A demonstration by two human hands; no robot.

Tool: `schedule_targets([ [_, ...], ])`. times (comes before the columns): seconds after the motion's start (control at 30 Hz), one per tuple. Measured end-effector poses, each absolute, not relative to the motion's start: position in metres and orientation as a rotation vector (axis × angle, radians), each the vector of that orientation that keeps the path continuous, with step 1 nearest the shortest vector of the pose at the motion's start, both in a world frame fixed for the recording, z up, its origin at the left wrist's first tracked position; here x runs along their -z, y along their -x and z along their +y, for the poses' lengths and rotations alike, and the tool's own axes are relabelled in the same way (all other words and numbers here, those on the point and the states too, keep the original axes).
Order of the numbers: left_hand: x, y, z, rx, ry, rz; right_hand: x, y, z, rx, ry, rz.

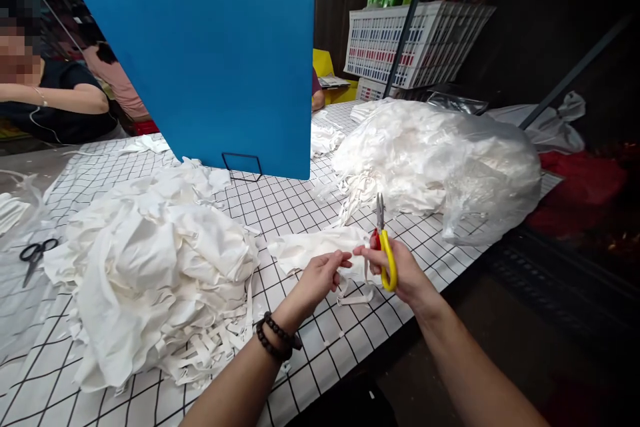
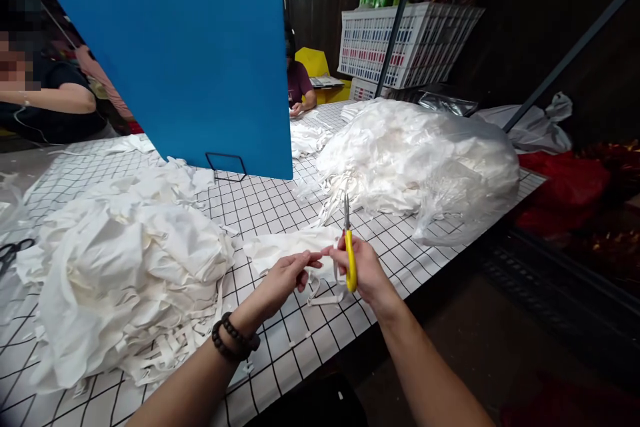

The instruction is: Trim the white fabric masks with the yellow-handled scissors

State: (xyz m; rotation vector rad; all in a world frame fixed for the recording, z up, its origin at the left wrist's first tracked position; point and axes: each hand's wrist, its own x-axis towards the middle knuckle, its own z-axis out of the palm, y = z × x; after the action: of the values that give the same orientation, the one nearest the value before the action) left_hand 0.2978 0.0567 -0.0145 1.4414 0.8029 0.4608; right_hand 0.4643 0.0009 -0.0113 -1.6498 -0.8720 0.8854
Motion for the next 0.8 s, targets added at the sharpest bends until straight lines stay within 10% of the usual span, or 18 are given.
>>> schedule_targets([
  [0.8, 0.022, -0.295, 0.042, -0.174, -1.050, 0.710, 0.037, -0.427, -0.097, -1.243, 1.527, -0.825],
])
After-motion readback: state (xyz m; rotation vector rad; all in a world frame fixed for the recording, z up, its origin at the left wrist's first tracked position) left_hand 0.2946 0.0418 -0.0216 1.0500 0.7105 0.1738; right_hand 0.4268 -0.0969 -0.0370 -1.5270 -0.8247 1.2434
